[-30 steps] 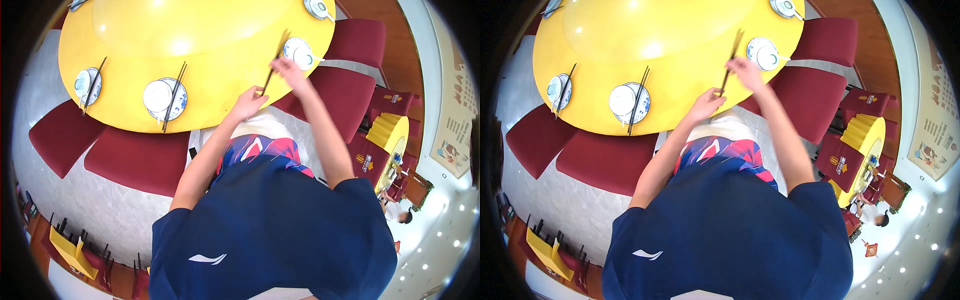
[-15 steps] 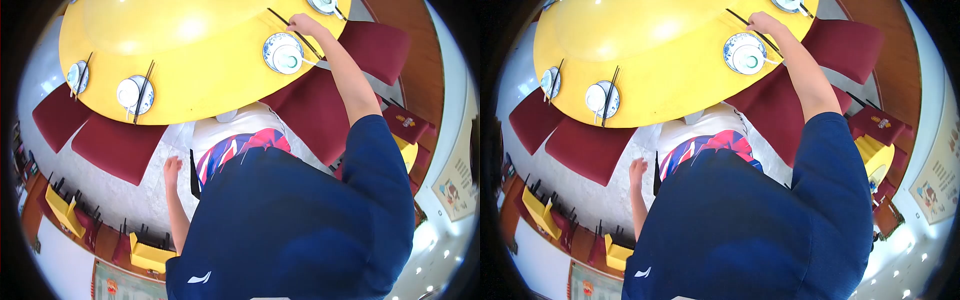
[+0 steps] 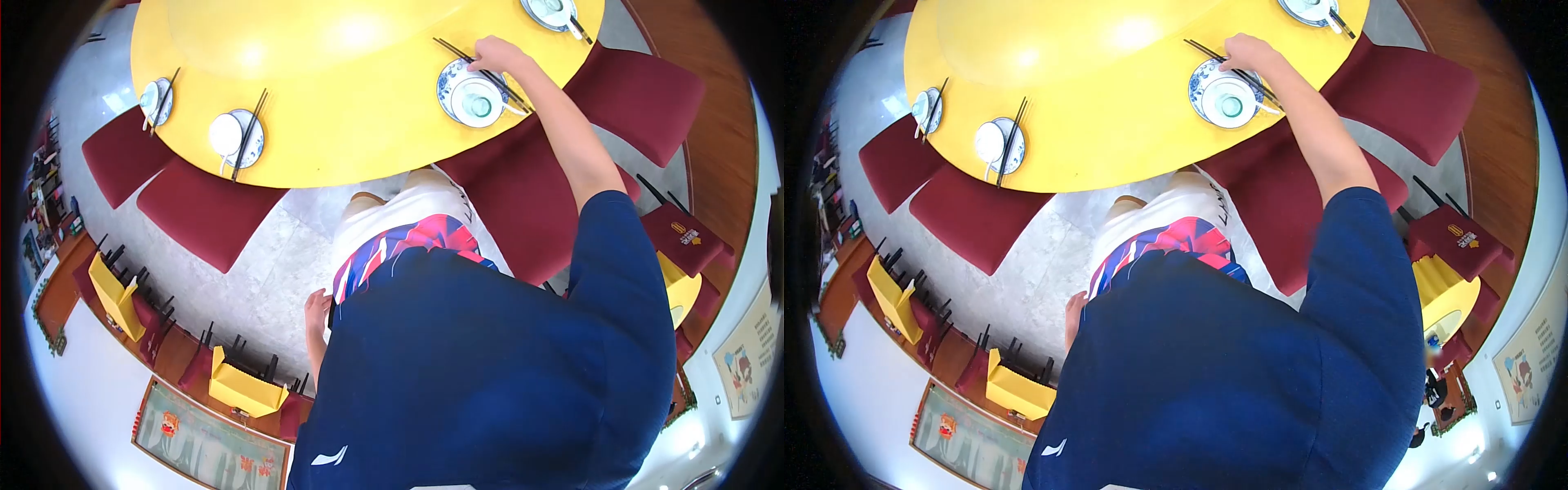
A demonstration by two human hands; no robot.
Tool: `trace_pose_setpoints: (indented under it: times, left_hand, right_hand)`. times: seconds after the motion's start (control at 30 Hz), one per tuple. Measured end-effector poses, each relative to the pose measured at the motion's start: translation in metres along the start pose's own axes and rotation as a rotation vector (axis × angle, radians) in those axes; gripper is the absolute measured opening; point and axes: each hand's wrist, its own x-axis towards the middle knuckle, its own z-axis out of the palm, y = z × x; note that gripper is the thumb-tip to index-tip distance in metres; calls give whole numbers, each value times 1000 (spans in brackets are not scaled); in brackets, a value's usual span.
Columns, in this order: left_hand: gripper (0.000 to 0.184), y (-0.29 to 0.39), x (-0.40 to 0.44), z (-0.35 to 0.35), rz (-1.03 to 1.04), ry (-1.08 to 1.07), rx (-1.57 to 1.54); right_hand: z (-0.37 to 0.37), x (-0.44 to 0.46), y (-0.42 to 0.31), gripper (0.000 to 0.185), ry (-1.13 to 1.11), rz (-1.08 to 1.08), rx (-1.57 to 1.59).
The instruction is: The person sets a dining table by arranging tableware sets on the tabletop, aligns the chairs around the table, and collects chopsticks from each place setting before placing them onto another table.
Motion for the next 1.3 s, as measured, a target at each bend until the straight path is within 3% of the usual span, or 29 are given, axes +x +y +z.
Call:
trace_pose_setpoints:
  times: [0.17,0.27,0.37,0.47,0.63,0.73,0.8,0.87,0.97,1.07,1.13,1.17,1.3]
  left_hand:
    - [38,2,15,-9,63,69,-73]
    - [38,-5,14,-19,155,83,-110]
    - [37,-19,9,-25,144,91,-158]
    - [37,-59,15,-28,115,117,-227]
    - [33,-167,65,-47,107,26,-241]
    - [33,-216,93,-72,190,-27,-274]
    - [33,-251,117,-98,181,-66,-406]
    - [31,-262,139,-135,224,-23,-390]
    - [27,-275,185,-190,91,43,-532]
    - [30,-229,209,-244,200,187,-482]
    - [38,-155,181,-284,261,85,-486]
    - [40,-120,180,-300,320,71,-487]
    - [29,26,202,-355,784,-79,-453]
  right_hand:
    - [-14,-18,14,45,172,-91,-237]
    - [-19,-35,21,40,364,-127,-89]
    - [-36,-73,-29,35,374,-20,22]
    - [-13,-93,-64,29,510,-77,193]
    - [63,-129,-187,25,537,-77,408]
    - [132,-150,-300,25,469,-159,523]
    - [179,-160,-381,27,439,-241,440]
    - [212,-171,-461,30,346,-245,331]
    - [247,-175,-565,36,410,-343,403]
    - [249,-172,-645,48,422,-181,352]
    - [242,-149,-681,65,347,-104,493]
    - [242,-140,-700,65,374,-107,494]
    - [257,-89,-761,104,616,-222,261]
